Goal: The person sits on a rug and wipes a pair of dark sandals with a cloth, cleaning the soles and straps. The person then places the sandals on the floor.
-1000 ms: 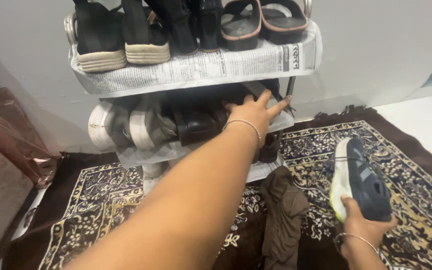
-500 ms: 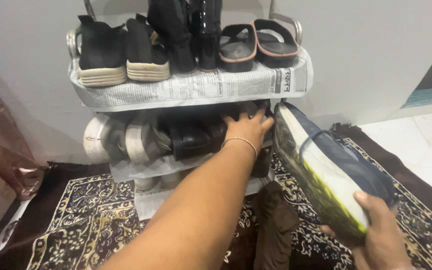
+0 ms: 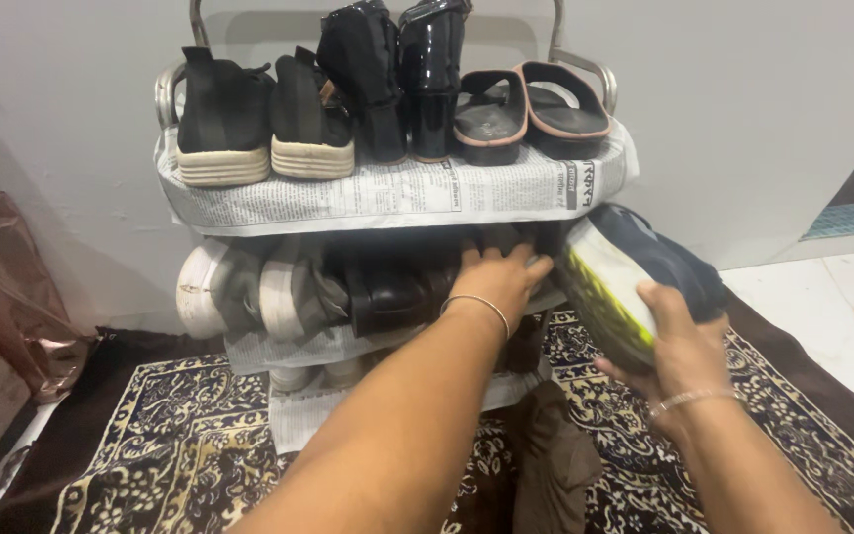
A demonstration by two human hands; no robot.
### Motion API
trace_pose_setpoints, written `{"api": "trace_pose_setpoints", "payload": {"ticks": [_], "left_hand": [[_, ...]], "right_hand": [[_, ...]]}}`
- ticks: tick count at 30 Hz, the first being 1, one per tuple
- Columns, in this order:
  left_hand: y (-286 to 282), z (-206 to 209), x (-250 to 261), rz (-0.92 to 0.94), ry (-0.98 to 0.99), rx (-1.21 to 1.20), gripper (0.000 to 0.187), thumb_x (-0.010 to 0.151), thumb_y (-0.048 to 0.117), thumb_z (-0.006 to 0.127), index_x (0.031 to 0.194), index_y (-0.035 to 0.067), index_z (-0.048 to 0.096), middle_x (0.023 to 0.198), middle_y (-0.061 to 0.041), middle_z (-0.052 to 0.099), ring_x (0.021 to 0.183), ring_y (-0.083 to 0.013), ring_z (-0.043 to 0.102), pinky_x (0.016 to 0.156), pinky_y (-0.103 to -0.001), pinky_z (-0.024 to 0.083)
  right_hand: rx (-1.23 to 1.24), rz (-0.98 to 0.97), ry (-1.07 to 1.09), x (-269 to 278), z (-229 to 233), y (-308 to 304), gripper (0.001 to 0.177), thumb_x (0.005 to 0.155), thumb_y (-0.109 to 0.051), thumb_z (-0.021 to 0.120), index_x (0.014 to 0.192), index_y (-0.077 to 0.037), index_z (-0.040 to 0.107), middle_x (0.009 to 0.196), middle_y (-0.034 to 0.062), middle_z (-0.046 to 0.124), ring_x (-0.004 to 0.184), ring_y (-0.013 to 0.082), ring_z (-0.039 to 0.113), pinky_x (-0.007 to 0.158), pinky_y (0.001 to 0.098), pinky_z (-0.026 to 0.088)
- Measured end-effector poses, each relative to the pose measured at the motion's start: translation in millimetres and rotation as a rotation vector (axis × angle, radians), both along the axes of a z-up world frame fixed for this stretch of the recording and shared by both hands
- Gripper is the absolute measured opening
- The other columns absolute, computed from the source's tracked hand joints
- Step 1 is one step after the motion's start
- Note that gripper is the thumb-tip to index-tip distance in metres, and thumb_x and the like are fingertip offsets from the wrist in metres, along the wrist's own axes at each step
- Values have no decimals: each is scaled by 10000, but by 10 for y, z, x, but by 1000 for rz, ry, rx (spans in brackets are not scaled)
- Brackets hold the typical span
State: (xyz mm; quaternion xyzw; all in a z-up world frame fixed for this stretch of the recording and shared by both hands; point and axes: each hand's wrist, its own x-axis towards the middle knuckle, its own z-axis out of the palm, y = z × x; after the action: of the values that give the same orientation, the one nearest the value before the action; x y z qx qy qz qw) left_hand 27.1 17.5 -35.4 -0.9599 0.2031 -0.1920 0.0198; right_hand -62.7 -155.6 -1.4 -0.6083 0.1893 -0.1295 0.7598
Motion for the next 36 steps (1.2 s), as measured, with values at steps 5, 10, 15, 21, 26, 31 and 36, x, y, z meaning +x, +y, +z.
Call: {"api": "trace_pose_setpoints", "payload": {"ticks": [5,10,15,21,26,31,36], "left_hand": [[46,-40,30,-51,-35,-23,510,955,229,566,1453,276,465,1542,-86,424,1212,-342,585,1127,-599,314],[61,-58,41,-67,-4,-1,550,937,196,569,1472,258,456,1575,-86,395,1240,-334,579,1152,-563,305],[81,-77,84,-76,-37,-3,557,951,179,557,1487,277,445,1571,-84,409,1247,-324,587,1147,-534,335],[139,-148,146,-110,-112,80,532,940,196,558,1460,189,443,1437,-97,540,1107,-319,665,1075,-513,424],[255,-247,203,-150,-213,-10,500,954,205,544,1431,108,435,1269,-109,640,1026,-325,688,1082,-527,432],[337,-213,137,-155,-223,-16,580,897,264,628,1428,125,440,1282,-100,641,1052,-325,685,1090,-528,427],[310,-10,5,-164,-112,-77,896,767,467,780,1473,95,371,1349,-139,596,1029,-345,673,1056,-526,424]], "right_hand": [[-37,18,-32,398,-28,210,1179,777,-406,753,1577,-73,-46,1310,304,520,949,381,718,634,465,647],[-23,4,29,687,-69,263,1275,766,-419,759,1595,-123,-163,1340,288,503,950,374,707,646,476,649],[27,-14,98,890,-26,328,1338,764,-430,772,1600,-183,-244,1369,275,479,992,380,694,681,489,641],[65,-14,80,910,-27,375,1249,766,-445,779,1586,-163,-120,1330,221,535,991,350,692,713,520,615],[25,-14,79,1021,-23,432,1085,781,-454,793,1535,-88,105,1263,213,605,934,323,713,690,517,625],[33,-26,82,1095,-84,435,1091,751,-473,792,1546,-87,152,1279,196,557,1004,349,694,714,541,632],[-192,-181,-178,1255,-321,362,1099,740,-387,825,1549,-51,162,1335,202,552,1159,309,621,856,404,564]]}}
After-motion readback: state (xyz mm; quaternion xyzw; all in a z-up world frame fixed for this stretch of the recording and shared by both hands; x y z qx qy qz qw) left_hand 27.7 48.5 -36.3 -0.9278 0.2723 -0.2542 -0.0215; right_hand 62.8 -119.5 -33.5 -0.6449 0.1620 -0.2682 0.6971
